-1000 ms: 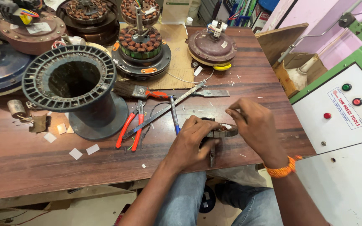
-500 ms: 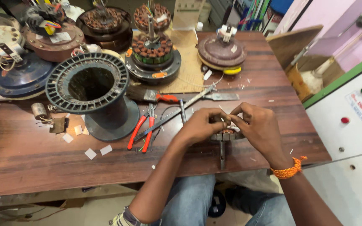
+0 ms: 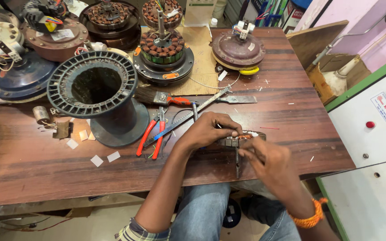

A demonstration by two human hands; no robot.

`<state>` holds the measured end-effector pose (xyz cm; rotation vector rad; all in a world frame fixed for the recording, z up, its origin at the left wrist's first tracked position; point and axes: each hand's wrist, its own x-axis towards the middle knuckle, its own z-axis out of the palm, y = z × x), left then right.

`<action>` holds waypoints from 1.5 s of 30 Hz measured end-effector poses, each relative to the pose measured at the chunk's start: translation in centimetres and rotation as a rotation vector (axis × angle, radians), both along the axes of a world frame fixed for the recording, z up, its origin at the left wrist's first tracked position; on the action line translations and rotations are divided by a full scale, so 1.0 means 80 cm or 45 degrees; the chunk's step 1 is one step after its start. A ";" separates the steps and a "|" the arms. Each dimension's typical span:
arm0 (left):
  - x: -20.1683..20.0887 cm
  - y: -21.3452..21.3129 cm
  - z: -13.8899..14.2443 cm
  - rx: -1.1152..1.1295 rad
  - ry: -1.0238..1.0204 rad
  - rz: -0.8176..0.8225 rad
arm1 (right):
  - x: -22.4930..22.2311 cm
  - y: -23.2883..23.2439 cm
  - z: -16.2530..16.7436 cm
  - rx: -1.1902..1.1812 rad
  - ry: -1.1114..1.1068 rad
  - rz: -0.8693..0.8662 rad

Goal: The person sits at a workbench and fits small white components one by one into slots around a circular ceiling fan motor part, pressing each into place by hand and occasionally using a small hand tool. The motor part is turned as the person works around it.

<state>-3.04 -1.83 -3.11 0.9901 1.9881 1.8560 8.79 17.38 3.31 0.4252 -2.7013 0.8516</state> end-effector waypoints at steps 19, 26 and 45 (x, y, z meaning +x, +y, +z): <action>0.104 0.031 0.031 -0.211 0.843 0.764 | 0.018 0.056 -0.029 -0.150 0.185 -0.128; 0.100 0.032 0.018 -0.259 0.841 0.738 | 0.004 0.036 0.008 -0.063 0.232 0.055; 0.053 0.033 0.043 -0.260 -0.075 0.571 | -0.084 0.006 0.038 0.126 0.269 0.125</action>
